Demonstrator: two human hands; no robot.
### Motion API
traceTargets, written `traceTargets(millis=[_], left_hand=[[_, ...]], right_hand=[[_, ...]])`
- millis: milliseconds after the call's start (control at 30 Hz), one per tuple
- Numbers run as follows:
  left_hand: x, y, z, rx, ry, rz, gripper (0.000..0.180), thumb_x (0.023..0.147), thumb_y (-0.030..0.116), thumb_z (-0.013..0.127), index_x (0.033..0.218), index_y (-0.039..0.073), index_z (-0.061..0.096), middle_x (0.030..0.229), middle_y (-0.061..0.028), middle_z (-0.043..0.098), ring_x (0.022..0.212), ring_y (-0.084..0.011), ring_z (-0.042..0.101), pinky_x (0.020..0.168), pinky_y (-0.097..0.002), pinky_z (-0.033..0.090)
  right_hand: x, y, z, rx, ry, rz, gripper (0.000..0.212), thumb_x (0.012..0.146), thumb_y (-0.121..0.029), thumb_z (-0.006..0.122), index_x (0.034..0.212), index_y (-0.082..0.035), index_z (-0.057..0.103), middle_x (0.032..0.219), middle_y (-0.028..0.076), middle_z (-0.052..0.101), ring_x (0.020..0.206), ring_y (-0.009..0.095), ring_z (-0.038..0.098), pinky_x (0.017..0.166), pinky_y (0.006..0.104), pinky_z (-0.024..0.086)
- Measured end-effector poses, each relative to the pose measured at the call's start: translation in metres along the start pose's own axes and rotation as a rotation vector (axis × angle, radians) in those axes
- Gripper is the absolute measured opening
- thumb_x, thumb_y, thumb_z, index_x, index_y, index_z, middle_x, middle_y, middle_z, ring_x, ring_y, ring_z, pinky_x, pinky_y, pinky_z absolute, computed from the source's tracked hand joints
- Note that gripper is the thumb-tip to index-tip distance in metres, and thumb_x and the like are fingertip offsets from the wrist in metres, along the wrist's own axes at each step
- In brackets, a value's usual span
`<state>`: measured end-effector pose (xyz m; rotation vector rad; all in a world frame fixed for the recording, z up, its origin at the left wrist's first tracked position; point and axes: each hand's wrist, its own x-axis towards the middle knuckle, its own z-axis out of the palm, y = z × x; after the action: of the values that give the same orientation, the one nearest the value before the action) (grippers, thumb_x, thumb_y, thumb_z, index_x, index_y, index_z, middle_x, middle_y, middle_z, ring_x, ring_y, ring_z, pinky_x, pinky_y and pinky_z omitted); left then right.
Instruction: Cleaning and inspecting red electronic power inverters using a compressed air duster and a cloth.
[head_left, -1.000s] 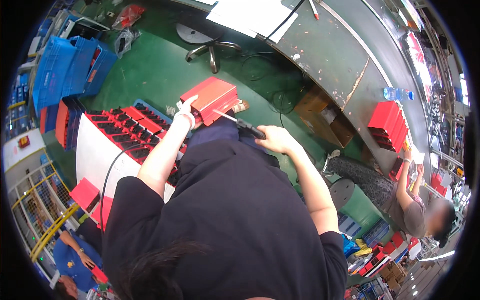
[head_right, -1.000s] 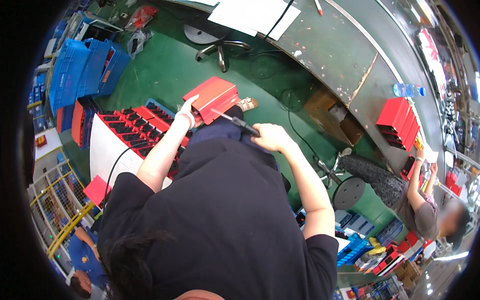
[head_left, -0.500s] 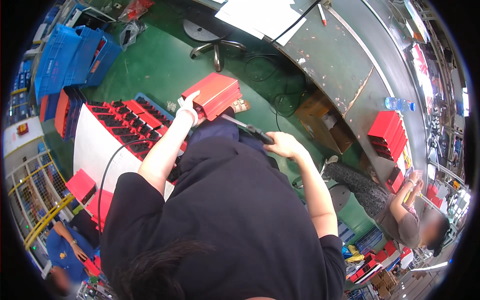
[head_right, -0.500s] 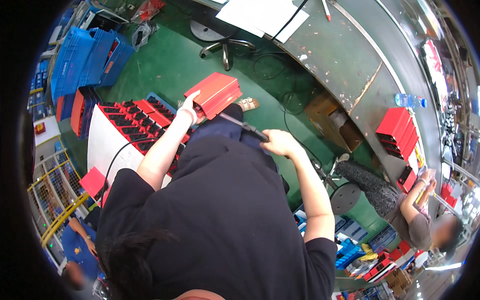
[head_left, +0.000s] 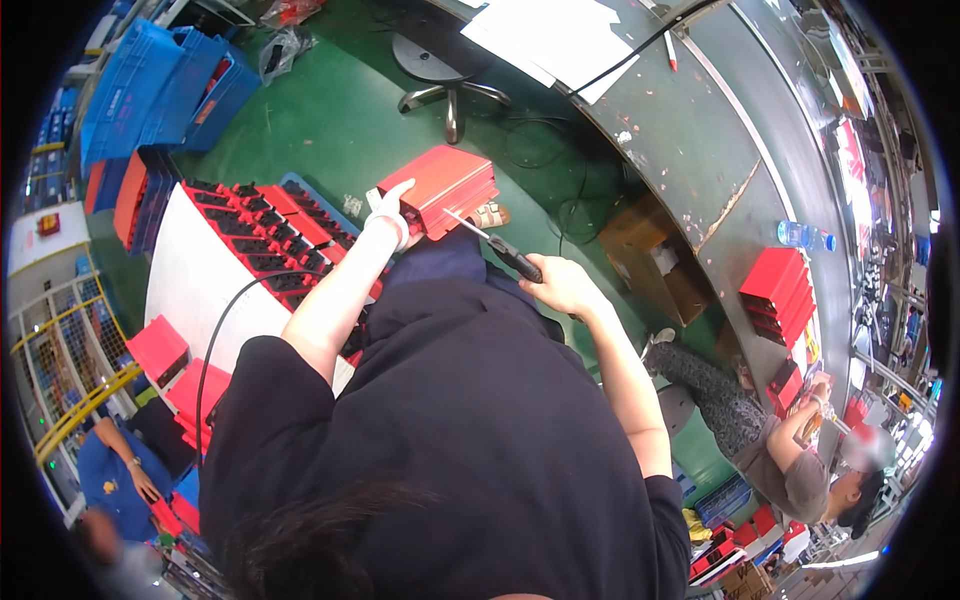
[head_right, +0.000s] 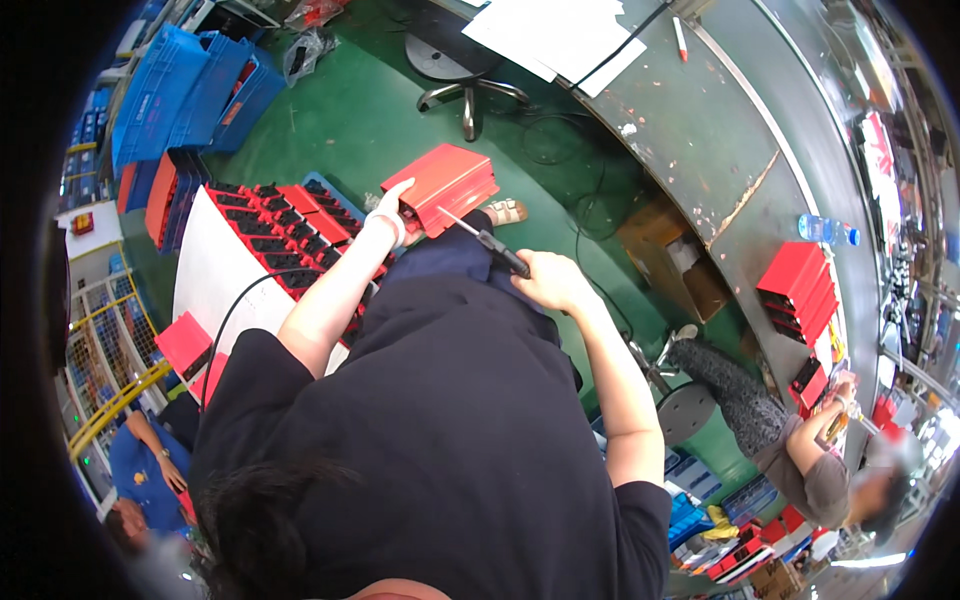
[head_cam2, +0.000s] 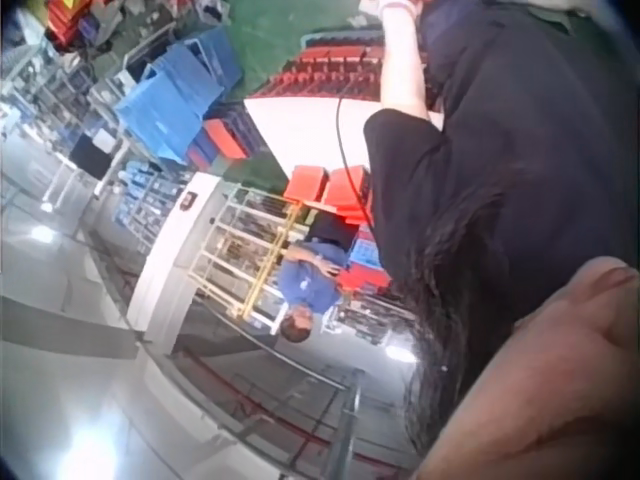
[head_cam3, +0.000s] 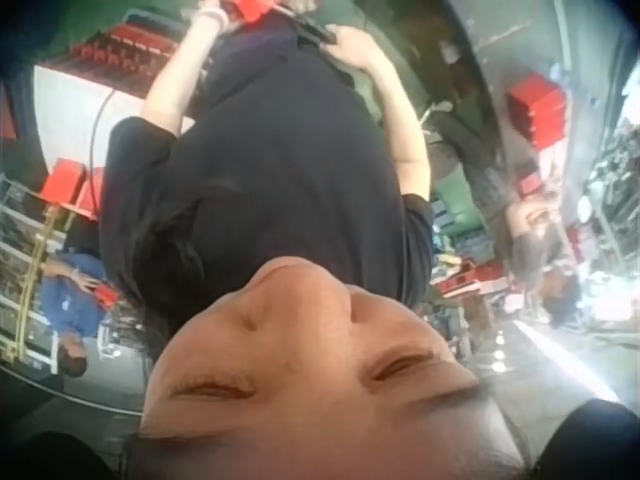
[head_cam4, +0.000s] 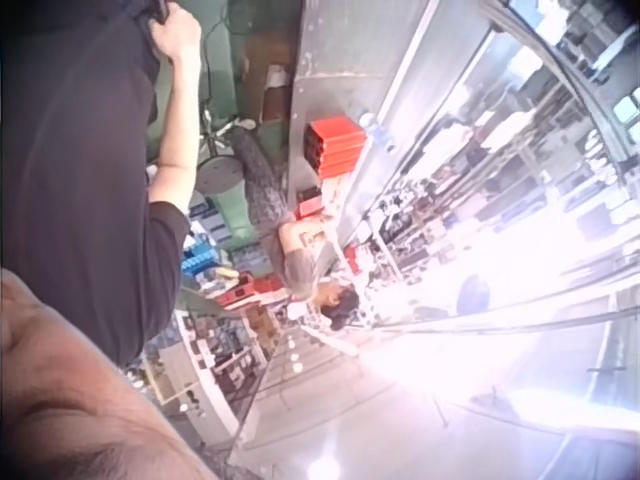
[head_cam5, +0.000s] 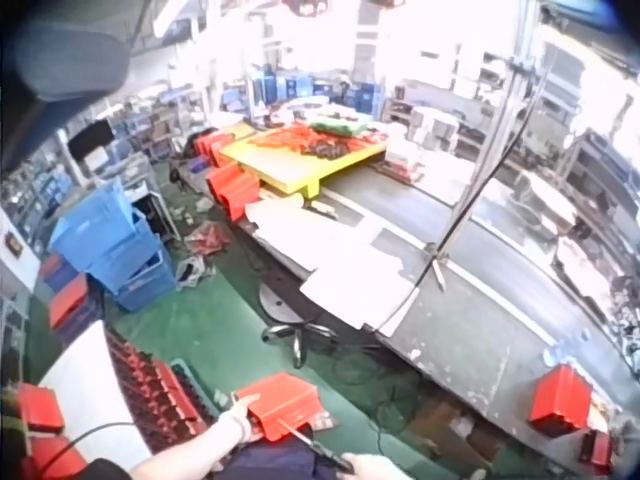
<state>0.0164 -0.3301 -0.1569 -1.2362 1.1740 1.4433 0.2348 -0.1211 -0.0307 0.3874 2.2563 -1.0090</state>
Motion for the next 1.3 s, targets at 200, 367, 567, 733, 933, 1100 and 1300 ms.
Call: traceTargets(millis=[200,367,567,733,933,1100,1300], left_hand=[[-0.012,-0.003,0.007,0.027,-0.019,0.039,0.052,0.062,0.038,0.081,0.097,0.009,0.056,0.089,-0.0050,0.062,0.082,-0.0251,0.064,0.078,-0.0441,0.052],[-0.011,-0.002,0.002,0.023,-0.077,0.016,0.053,0.063,0.038,0.080,0.102,0.010,0.059,0.092,-0.0062,0.065,0.082,-0.0231,0.065,0.078,-0.0408,0.052],[-0.006,0.000,-0.001,-0.005,-0.059,0.018,0.051,0.064,0.034,0.081,0.102,0.009,0.059,0.092,-0.0062,0.064,0.082,-0.0251,0.064,0.079,-0.0411,0.053],[-0.030,-0.003,0.007,-0.038,-0.098,0.149,0.040,0.068,0.020,0.079,0.102,0.009,0.059,0.090,-0.0058,0.063,0.080,-0.0254,0.064,0.077,-0.0392,0.054],[0.012,-0.008,-0.012,0.177,-0.158,0.369,0.033,0.074,0.026,0.075,0.102,0.014,0.063,0.087,0.0006,0.067,0.069,-0.0128,0.060,0.055,-0.0272,0.047],[0.003,-0.008,-0.024,0.341,-0.317,0.571,0.046,0.073,0.009,0.076,0.115,0.005,0.058,0.106,-0.0087,0.065,0.092,-0.0212,0.064,0.082,-0.0337,0.053],[0.008,-0.007,-0.030,0.579,-0.227,0.771,0.054,0.065,0.006,0.081,0.113,-0.001,0.056,0.107,-0.0099,0.065,0.097,-0.0201,0.062,0.087,-0.0336,0.050]], right_hand=[[0.003,-0.007,0.000,-0.054,0.035,-0.013,0.026,0.081,-0.028,0.060,0.095,-0.006,0.057,0.082,0.018,0.063,0.084,0.037,0.061,0.074,0.0453,0.046],[0.006,-0.012,-0.001,-0.056,0.005,-0.039,0.026,0.080,-0.028,0.060,0.096,-0.007,0.057,0.081,0.019,0.063,0.084,0.037,0.061,0.074,0.0454,0.046],[0.012,-0.016,-0.002,-0.087,-0.007,-0.059,0.027,0.080,-0.028,0.060,0.096,-0.006,0.057,0.080,0.019,0.063,0.084,0.037,0.061,0.074,0.0455,0.046],[0.006,-0.016,-0.009,-0.103,-0.038,-0.014,0.029,0.080,-0.029,0.058,0.099,-0.008,0.060,0.089,0.018,0.065,0.089,0.035,0.062,0.079,0.0449,0.048],[0.013,0.000,-0.005,-0.062,0.021,0.075,0.026,0.078,-0.030,0.061,0.093,-0.008,0.061,0.081,0.015,0.065,0.082,0.033,0.063,0.073,0.0416,0.048],[0.026,0.013,-0.002,0.336,-0.108,0.047,0.023,0.079,-0.026,0.061,0.088,-0.005,0.061,0.074,0.009,0.065,0.071,0.019,0.064,0.069,0.0325,0.049],[0.038,0.011,-0.003,0.521,-0.124,0.062,0.024,0.077,-0.027,0.060,0.086,-0.005,0.060,0.071,0.006,0.065,0.066,0.014,0.063,0.067,0.0298,0.049]])
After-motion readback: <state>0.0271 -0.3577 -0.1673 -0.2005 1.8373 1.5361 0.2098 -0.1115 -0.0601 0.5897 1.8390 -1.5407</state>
